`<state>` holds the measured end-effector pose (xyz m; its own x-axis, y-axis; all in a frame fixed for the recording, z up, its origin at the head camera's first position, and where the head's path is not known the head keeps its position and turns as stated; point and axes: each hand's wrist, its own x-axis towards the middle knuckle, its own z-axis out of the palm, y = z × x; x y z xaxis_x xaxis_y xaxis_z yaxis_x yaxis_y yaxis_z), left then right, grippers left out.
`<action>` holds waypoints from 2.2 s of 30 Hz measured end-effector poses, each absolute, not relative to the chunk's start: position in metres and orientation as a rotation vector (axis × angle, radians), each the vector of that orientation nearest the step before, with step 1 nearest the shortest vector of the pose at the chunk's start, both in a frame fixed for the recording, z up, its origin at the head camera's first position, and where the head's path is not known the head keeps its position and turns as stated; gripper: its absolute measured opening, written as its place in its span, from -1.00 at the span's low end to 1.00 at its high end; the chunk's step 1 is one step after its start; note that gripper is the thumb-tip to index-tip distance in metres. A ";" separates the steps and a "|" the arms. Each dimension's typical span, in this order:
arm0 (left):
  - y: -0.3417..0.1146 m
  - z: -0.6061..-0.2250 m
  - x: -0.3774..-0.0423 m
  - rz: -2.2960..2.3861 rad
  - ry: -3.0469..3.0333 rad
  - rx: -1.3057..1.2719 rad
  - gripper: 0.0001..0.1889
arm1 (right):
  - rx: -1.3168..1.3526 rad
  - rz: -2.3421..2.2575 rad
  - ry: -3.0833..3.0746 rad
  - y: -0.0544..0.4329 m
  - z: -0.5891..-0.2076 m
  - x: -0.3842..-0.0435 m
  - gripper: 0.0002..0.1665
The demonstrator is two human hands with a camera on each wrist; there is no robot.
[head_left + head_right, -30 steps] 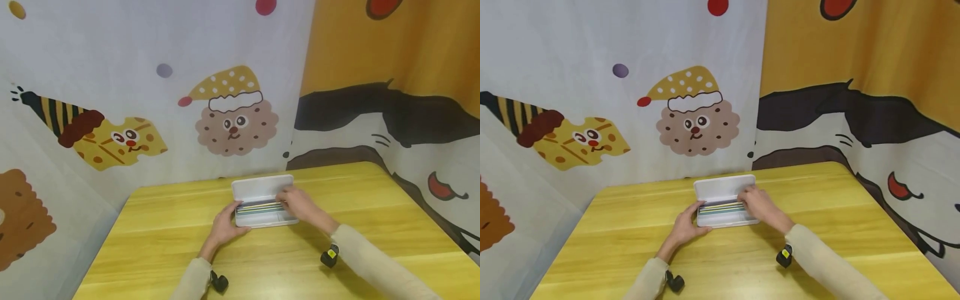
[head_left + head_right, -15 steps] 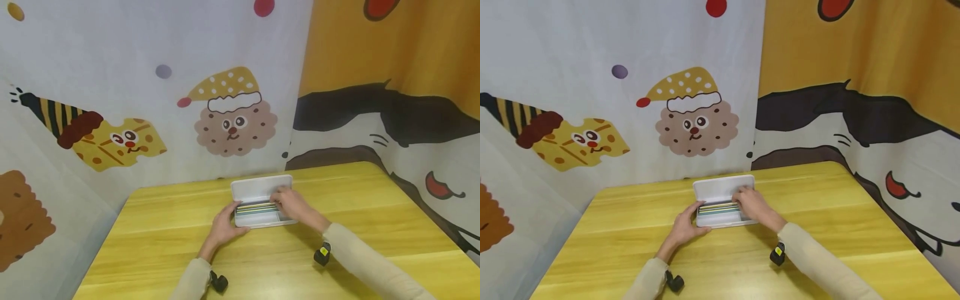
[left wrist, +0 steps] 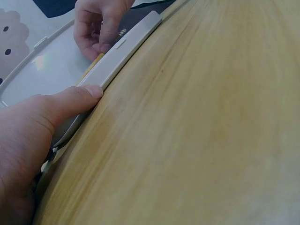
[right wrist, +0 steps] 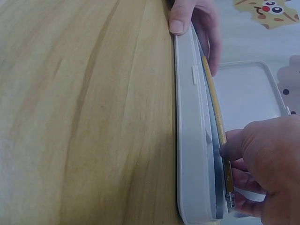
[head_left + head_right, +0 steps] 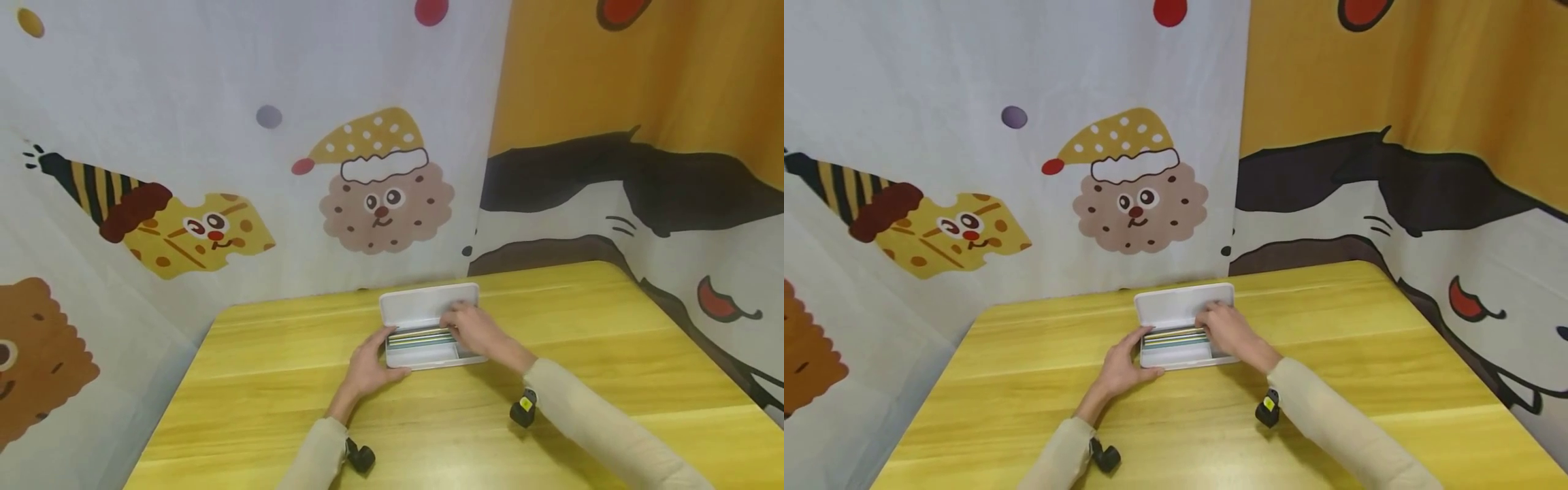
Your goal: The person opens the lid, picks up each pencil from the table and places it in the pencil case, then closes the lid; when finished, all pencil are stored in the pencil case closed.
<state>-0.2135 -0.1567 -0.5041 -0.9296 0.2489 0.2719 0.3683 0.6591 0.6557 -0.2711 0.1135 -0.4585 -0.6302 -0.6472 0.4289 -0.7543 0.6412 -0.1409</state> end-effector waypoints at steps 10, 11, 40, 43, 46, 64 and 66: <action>-0.156 -0.503 -0.212 -1.145 -2.735 -0.493 -0.03 | 1.153 0.471 -2.515 0.112 -0.460 -0.272 -0.79; -0.156 -0.503 -0.212 -1.146 -2.740 -0.487 -0.02 | 1.157 0.473 -2.512 0.112 -0.460 -0.272 -0.79; -0.157 -0.507 -0.214 -1.099 -2.736 -0.477 -0.02 | 0.572 1.196 -2.524 0.170 -0.411 -0.295 -0.77; -0.156 -0.507 -0.214 -1.101 -2.741 -0.476 -0.01 | 0.527 1.287 -2.597 0.168 -0.413 -0.297 -0.69; -0.156 -0.506 -0.214 -1.099 -2.737 -0.486 0.00 | 0.492 1.366 -2.628 0.165 -0.415 -0.299 -0.64; -0.155 -0.506 -0.210 -1.179 -2.730 -0.375 0.05 | 0.520 1.474 -2.675 0.161 -0.417 -0.296 -0.60; -0.155 -0.506 -0.210 -1.190 -2.726 -0.366 0.05 | 0.533 1.461 -2.683 0.162 -0.417 -0.295 -0.61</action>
